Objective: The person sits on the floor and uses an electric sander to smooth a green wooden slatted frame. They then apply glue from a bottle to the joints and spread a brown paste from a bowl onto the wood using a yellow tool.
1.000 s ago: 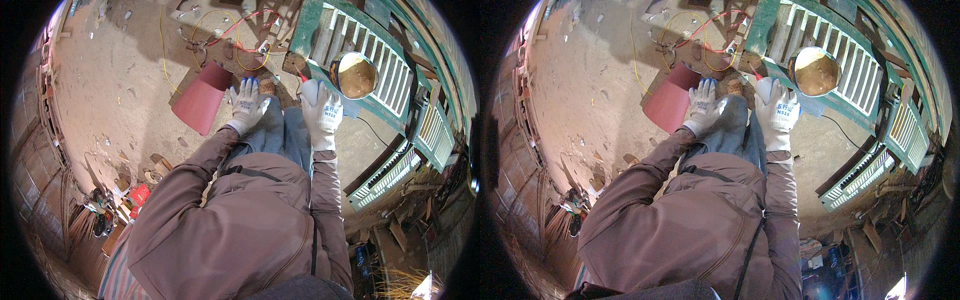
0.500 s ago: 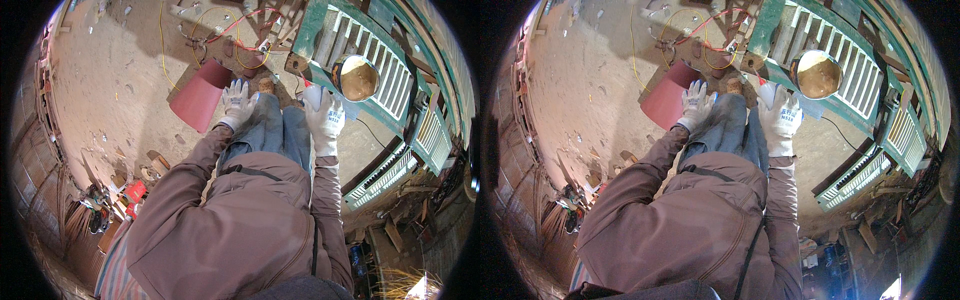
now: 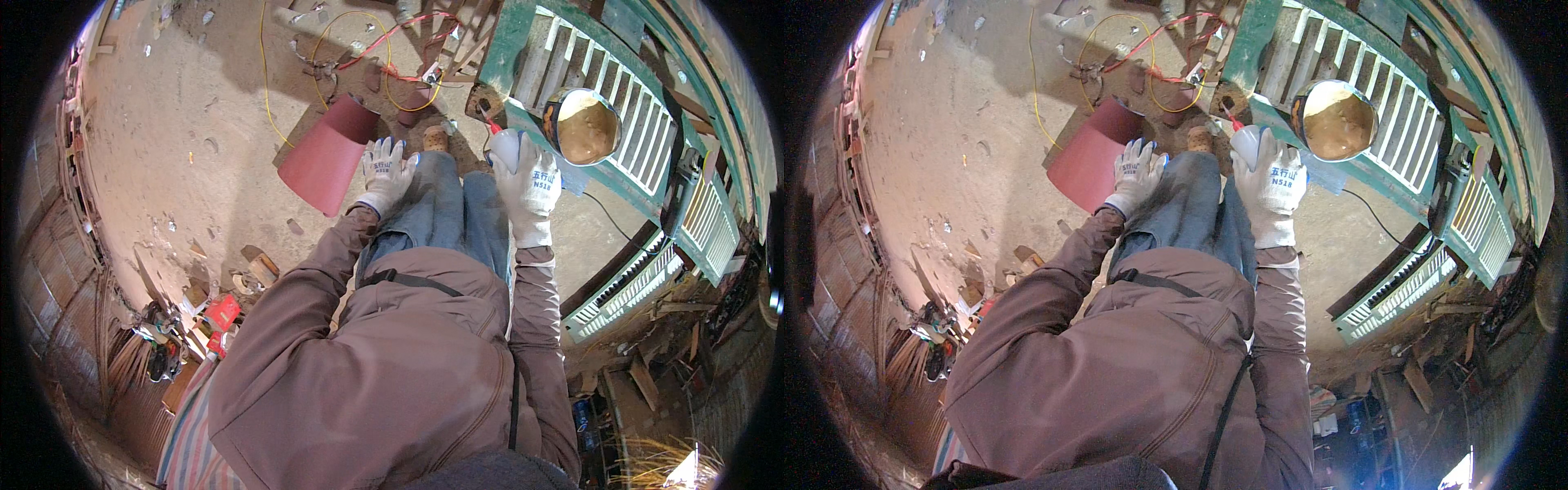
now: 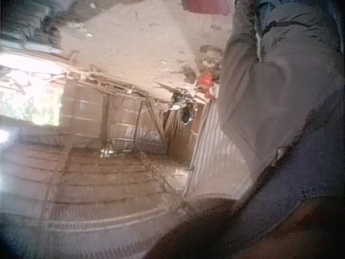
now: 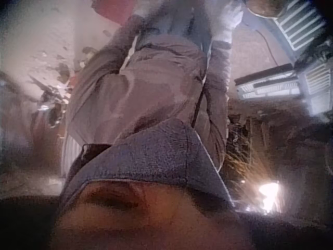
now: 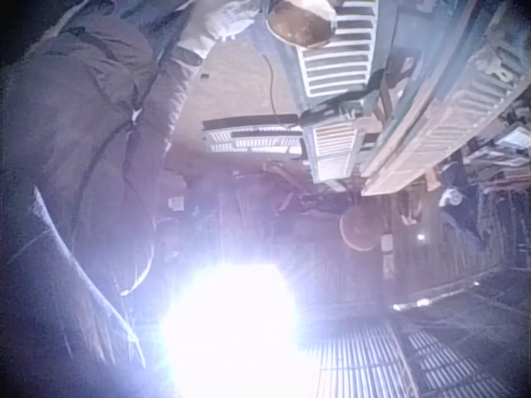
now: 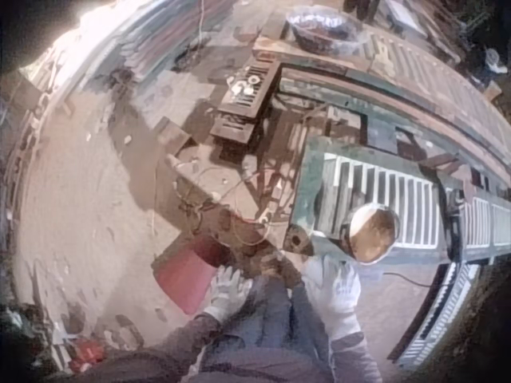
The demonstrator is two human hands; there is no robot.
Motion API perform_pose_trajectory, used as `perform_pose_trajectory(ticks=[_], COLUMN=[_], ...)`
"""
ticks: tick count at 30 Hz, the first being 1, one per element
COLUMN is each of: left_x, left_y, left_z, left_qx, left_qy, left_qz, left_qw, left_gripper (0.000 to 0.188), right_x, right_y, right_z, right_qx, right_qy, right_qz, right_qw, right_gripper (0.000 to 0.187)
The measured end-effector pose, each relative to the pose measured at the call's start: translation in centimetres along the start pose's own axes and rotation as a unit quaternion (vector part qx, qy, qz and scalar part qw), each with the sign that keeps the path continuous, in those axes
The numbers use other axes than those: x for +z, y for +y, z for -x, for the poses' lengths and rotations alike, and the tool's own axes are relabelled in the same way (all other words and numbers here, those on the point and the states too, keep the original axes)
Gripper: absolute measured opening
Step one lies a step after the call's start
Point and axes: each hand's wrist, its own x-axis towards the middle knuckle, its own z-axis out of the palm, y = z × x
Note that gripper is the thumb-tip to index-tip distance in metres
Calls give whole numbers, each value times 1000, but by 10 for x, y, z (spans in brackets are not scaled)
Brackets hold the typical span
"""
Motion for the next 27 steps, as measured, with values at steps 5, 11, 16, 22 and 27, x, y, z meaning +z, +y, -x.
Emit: perform_pose_trajectory(ticks=[5, 11, 16, 22, 27], left_x=[3, 9, 12, 8, 7], left_y=[-3, -6, -7, -11, -16], left_z=[-2, 2, 1, -4, -3], left_qx=[5, 6, 6, -12, -34], left_qy=[7, 22, 26, 9, -12], left_qz=[3, 6, 9, 20, 40], left_qw=[1000, 1000, 1000, 1000, 999], left_gripper=[60, 58, 57, 56, 56], right_x=[5, 0, 0, 0, -6], right_y=[3, 1, 0, 3, 0], right_z=[-2, 3, -8, -26, -7], right_qx=[-21, -33, -28, -42, -36], right_qy=[28, 4, 26, 49, 12], right_qz=[-9, -44, -29, -30, -16], right_qw=[999, 998, 999, 997, 999], right_gripper=[68, 67, 67, 65, 65])
